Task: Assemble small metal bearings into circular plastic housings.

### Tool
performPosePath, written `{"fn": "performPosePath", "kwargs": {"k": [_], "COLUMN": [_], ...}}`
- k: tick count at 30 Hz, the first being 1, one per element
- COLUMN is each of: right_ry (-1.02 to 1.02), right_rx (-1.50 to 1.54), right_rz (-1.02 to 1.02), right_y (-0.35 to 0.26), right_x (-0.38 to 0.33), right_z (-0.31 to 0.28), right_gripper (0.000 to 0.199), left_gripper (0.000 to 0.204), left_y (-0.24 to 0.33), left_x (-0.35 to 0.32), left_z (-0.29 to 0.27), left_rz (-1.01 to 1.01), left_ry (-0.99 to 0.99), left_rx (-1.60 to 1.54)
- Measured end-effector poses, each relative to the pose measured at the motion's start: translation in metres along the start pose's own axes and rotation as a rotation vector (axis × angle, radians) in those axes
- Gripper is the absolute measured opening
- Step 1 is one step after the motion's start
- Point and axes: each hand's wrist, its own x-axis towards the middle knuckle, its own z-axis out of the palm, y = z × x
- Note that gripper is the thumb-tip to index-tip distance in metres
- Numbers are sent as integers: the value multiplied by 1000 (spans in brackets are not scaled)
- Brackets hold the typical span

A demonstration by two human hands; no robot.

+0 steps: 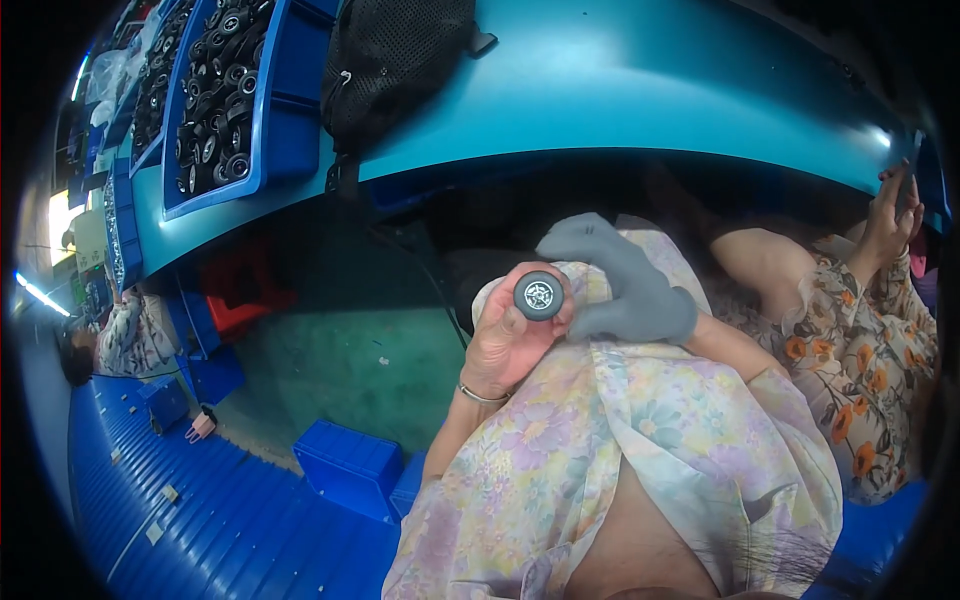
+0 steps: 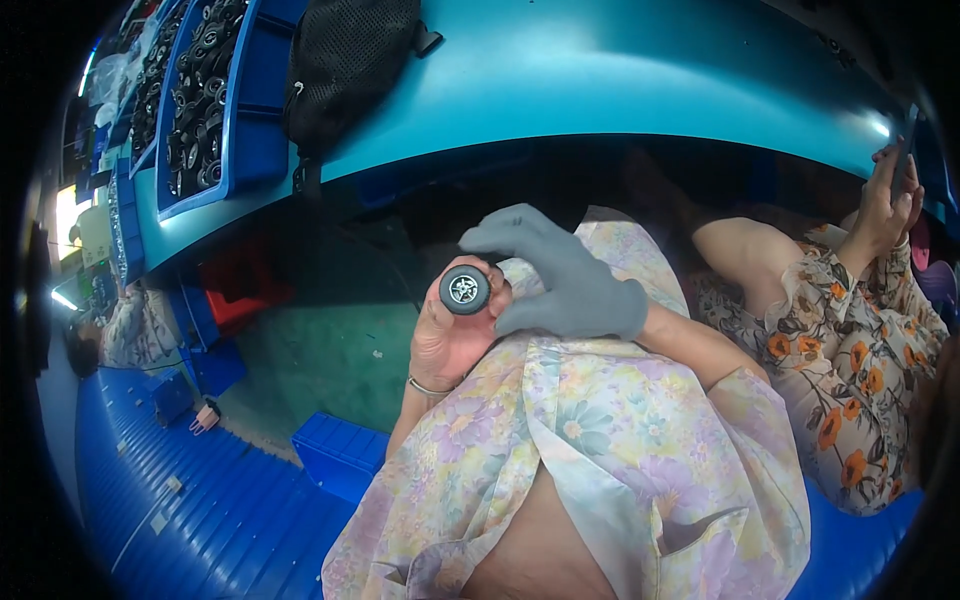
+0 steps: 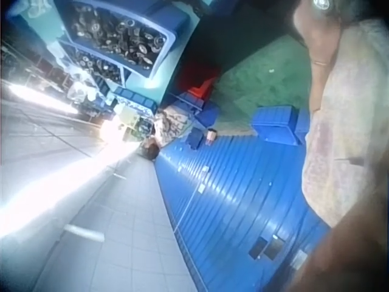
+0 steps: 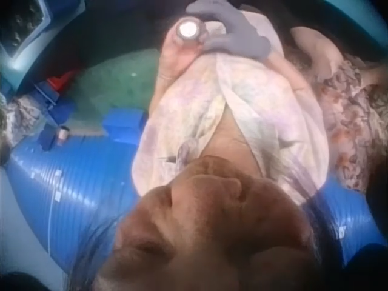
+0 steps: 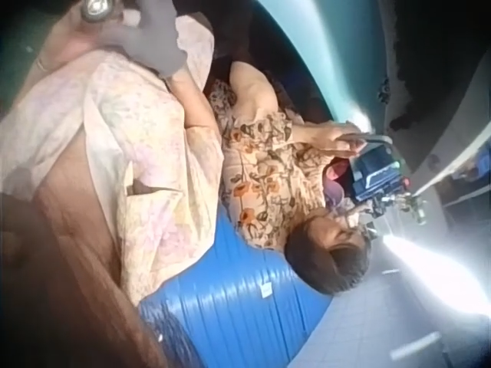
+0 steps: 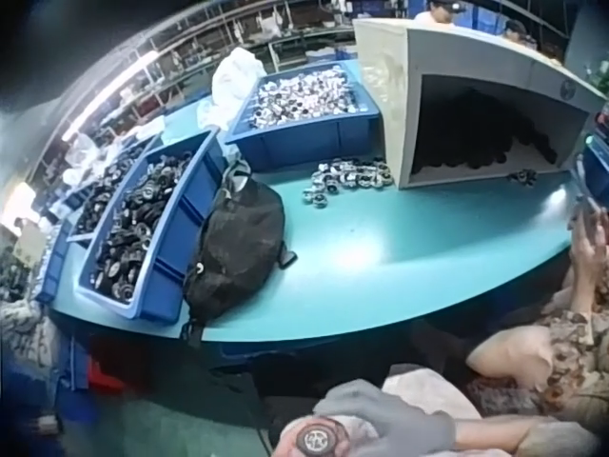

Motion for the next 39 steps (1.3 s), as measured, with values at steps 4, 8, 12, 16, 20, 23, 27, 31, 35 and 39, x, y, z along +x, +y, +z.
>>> {"fn": "performPosePath", "kwargs": {"k": [4, 8, 12, 16, 20, 23, 27, 31, 35, 39], "right_ry": [-77, -71, -45, -31, -24, 3, 71, 222, 273, 297], "right_rx": [-58, -24, -63, -114, -133, -142, -180, -165, -95, -130], "right_rz": [-5, -2, -47, -44, 52, 301, 477, 484, 484, 367], "right_y": [-6, -1, 1, 3, 26, 56, 76, 84, 75, 39], "right_x": [6, 7, 7, 6, 3, -5, -21, -37, -34, -22], "right_z": [10, 14, 14, 17, 22, 18, 5, -7, -4, -15], "right_gripper": [54, 46, 45, 44, 58, 64, 52, 43, 40, 31], "left_gripper": [68, 73, 70, 65, 43, 21, 19, 16, 19, 20], "left_y": [-5, -6, -8, -7, -10, -21, -39, -27, 15, 9], "left_x": [-2, -4, -4, -2, 4, 19, 37, 90, 144, 152], "left_z": [-2, -14, -13, -13, -20, -53, -121, -157, -222, -229], "left_rz": [-62, -109, -85, -86, -15, -54, -109, -146, 3, -84], "left_ry": [46, 34, 28, -29, 24, 252, 365, 524, 527, 568], "left_rx": [24, 10, 3, -16, -67, -123, -156, -284, -326, -70]}}
